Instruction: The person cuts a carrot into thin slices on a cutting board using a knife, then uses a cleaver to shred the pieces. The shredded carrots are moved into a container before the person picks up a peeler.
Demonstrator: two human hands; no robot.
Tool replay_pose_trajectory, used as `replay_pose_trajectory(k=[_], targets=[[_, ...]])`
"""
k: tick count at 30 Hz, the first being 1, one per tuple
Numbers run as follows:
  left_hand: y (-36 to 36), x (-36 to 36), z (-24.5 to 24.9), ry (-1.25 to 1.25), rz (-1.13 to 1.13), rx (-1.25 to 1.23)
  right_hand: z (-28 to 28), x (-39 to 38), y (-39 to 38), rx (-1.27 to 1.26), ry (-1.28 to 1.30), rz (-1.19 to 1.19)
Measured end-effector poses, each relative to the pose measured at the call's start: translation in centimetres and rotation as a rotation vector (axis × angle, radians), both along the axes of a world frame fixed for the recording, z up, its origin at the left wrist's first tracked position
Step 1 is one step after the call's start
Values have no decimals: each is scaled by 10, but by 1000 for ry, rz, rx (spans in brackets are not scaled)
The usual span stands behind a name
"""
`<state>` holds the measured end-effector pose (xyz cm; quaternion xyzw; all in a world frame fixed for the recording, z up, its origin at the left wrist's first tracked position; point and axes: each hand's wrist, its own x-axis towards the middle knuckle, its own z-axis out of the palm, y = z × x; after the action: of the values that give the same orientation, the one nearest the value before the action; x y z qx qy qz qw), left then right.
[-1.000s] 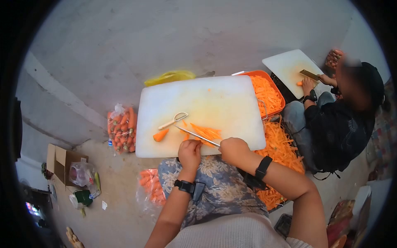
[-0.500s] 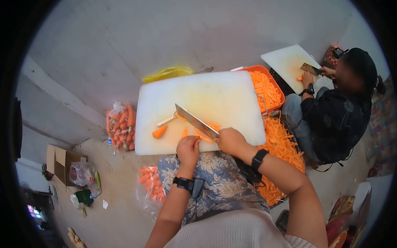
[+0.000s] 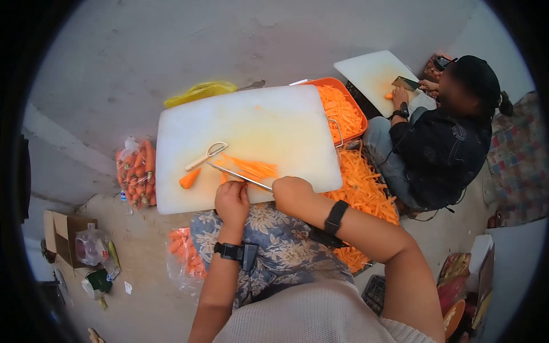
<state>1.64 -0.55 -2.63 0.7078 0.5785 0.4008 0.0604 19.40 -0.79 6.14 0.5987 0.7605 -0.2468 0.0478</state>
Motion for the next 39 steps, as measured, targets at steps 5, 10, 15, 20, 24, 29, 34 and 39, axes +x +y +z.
replay_pose_trajectory(k=[5, 10, 15, 20, 24, 29, 34, 39], targets=[[-1, 1, -2, 39, 8, 15, 1, 2, 4, -68, 39, -158], [-4, 2, -3, 84, 28, -24, 7, -12, -2, 93, 17, -26], [-8, -1, -7, 53, -54, 29, -6, -5, -2, 144, -20, 41], [-13, 2, -7, 131, -82, -3, -22, 3, -7, 263, -11, 55], [-15, 6, -11, 255, -61, -6, -13, 19, -12, 223, -96, 109], [-18, 10, -4, 261, -70, -9, -5, 37, -18, 234, -29, 34], [-16, -7, -4, 59, -155, 21, 11, 38, -17, 141, 38, -105], [-13, -32, 7, -463, 297, -21, 3, 29, -19, 67, 251, -68]])
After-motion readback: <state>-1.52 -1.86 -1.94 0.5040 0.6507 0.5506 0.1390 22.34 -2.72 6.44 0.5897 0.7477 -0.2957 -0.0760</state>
